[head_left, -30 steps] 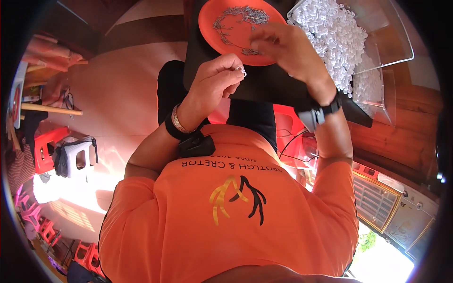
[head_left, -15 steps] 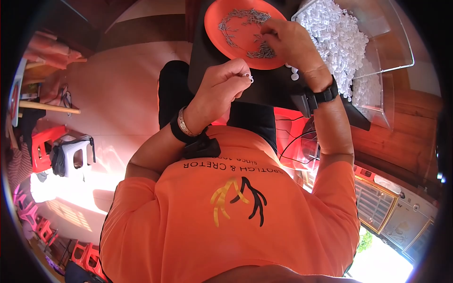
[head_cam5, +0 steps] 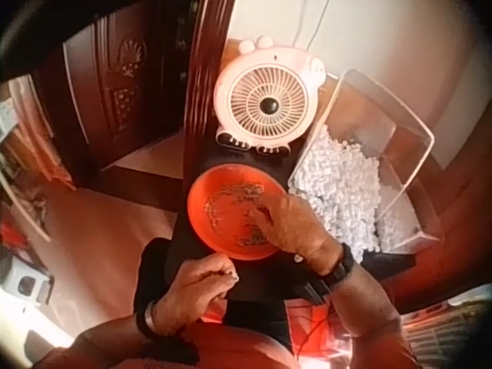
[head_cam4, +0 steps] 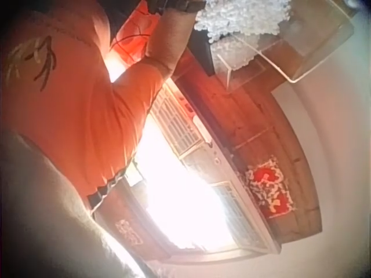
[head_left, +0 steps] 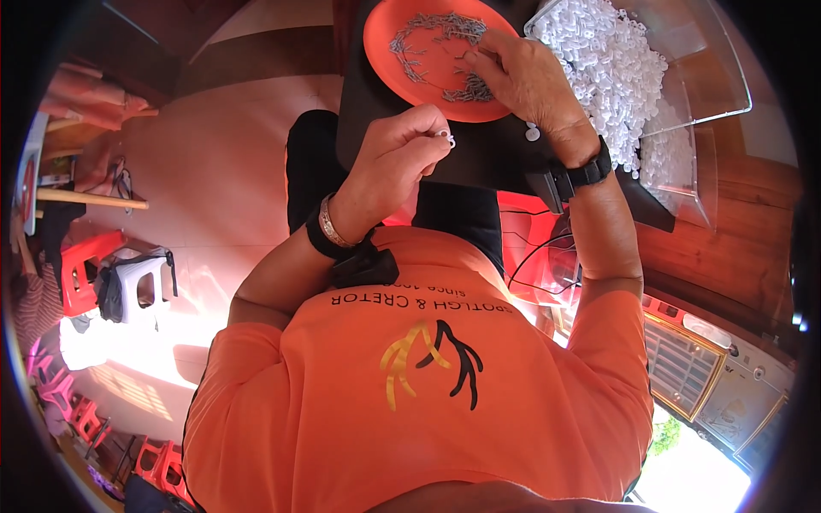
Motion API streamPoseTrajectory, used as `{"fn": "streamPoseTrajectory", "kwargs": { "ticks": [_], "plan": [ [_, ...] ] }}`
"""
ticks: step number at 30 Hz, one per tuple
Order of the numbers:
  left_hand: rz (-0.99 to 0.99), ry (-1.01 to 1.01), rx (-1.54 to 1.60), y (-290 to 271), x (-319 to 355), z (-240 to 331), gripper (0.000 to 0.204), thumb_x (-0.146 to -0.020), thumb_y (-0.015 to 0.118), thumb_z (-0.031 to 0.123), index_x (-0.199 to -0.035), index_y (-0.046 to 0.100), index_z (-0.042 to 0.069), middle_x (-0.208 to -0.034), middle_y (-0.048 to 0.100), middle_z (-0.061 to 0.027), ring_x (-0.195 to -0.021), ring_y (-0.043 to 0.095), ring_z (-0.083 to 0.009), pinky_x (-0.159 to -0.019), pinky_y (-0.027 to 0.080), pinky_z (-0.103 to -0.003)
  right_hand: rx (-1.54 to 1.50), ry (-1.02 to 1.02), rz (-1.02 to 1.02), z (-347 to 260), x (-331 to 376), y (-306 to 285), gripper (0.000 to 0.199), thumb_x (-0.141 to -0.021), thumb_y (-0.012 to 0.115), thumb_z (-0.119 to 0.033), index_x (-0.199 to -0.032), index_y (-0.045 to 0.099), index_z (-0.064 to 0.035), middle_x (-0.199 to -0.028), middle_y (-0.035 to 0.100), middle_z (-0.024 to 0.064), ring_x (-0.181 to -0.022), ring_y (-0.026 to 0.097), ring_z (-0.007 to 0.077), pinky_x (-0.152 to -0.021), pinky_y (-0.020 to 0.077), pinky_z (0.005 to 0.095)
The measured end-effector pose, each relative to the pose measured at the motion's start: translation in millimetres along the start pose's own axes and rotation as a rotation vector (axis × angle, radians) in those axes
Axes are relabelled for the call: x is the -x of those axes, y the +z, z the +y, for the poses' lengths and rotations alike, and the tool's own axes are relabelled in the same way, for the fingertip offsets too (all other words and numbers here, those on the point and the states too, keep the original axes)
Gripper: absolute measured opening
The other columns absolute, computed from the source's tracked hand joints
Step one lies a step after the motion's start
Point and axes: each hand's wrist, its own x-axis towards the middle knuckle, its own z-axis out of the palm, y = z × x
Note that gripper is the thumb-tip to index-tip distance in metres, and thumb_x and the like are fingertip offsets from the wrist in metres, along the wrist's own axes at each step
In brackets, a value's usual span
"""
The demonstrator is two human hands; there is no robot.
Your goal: Inserting small metal pins into white plastic connectors at a workbench.
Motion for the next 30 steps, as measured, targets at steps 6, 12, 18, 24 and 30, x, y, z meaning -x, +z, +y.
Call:
{"fn": "streamPoseTrajectory", "kwargs": {
  "ticks": [6,12,18,24,30],
  "plan": [
    [0.034,-0.016,-0.003,2.2,0.4,2.0,0.01,-0.085,0.05,0.01,-0.078,0.051,0.003,-0.06,0.042,0.0035,-0.055,0.036,-0.0031,-0.048,0.029,-0.021,-0.76,0.164,-0.092,-12.9,22.5,-7.9,0.026,-0.087,0.062,-0.029,-0.086,0.063,-0.003,-0.069,0.062,0.0055,-0.062,0.059,0.0164,-0.058,0.0464,0.0289],
    [0.094,0.046,0.023,14.6,0.1,2.6,0.014,-0.087,0.052,0.014,-0.08,0.052,0.003,-0.061,0.043,0.0039,-0.055,0.036,-0.0029,-0.048,0.029,-0.019,-1.424,0.448,-0.025,-43.8,60.8,-1.7,0.02,-0.087,0.065,-0.026,-0.086,0.066,-0.0058,-0.073,0.062,-0.0008,-0.065,0.055,0.007,-0.061,0.0431,0.0206],
    [0.065,0.068,-0.042,19.3,-0.3,0.9,0.015,-0.087,0.052,0.014,-0.079,0.053,0.002,-0.06,0.043,0.0037,-0.055,0.036,-0.0032,-0.049,0.028,-0.019,-1.483,0.385,0.016,-50.9,78.9,12.0,0.018,-0.088,0.063,-0.022,-0.087,0.065,-0.0047,-0.074,0.061,-0.0009,-0.065,0.053,0.0063,-0.06,0.0437,0.0202],
    [0.089,0.077,-0.085,25.8,1.2,-0.5,0.015,-0.086,0.052,0.013,-0.077,0.052,0.001,-0.06,0.042,0.0032,-0.055,0.035,-0.0035,-0.049,0.028,-0.02,-1.485,0.39,0.049,-47.8,88.0,10.6,0.018,-0.089,0.062,-0.022,-0.088,0.065,-0.0049,-0.075,0.061,-0.001,-0.067,0.054,0.0059,-0.062,0.0429,0.0198],
    [0.083,0.082,-0.093,27.8,1.7,-1.7,0.014,-0.086,0.052,0.011,-0.077,0.052,0.001,-0.061,0.041,0.0038,-0.055,0.033,-0.0031,-0.05,0.027,-0.02,-1.416,0.363,0.118,-50.9,90.6,13.6,0.018,-0.089,0.062,-0.023,-0.088,0.065,-0.0055,-0.075,0.062,-0.0019,-0.069,0.054,0.0047,-0.062,0.0422,0.0196]
  ]
}}
